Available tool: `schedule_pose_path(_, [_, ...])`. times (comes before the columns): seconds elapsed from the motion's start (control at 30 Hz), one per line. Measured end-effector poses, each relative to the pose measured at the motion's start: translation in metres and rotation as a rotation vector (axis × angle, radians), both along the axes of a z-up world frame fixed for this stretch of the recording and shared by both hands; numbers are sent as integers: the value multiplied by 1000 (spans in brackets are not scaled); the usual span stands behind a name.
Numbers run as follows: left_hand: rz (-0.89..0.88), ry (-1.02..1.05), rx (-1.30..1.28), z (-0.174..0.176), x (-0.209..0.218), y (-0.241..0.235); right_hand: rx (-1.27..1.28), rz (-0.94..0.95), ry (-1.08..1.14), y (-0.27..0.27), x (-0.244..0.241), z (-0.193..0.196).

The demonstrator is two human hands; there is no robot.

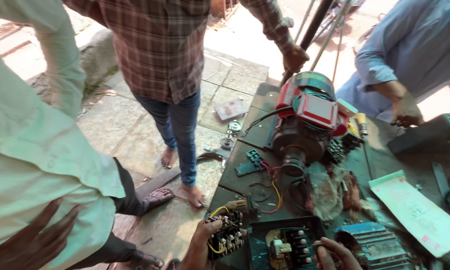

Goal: The person cleans the internal contacts of a disassembled electrical component using a toothbrush and a liquid solvent. They pour the liquid onto the brush and scrub the terminals and housing, then place the cleaned parts on the workbench.

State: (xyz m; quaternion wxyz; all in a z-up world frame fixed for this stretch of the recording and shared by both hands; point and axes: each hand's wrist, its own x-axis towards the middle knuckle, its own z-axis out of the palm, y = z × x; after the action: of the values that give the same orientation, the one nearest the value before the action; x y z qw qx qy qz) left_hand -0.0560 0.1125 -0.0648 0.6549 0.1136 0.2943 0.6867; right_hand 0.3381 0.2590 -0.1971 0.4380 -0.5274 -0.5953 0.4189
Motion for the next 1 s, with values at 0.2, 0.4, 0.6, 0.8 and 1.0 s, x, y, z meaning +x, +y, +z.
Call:
schedule_pose_path(0.2, [-23,44,80,-1,5,4,-159,32,26,19,-3,-1])
schedule_pose_path(0.4, [4,8,9,-5,7,10,-207,62,36,47,-11,-8])
schedule_pose_path(0.6, [11,19,-15,-15,15,17,-222,73,31,54,-4,-7])
schedule_pose_path(0.8, [17,-6,3,-10,20,13,-219,85,27,61,4,-1])
schedule_pose_path(1.0, [-14,31,44,-1,18,16,-209,87,39,59,2,-1])
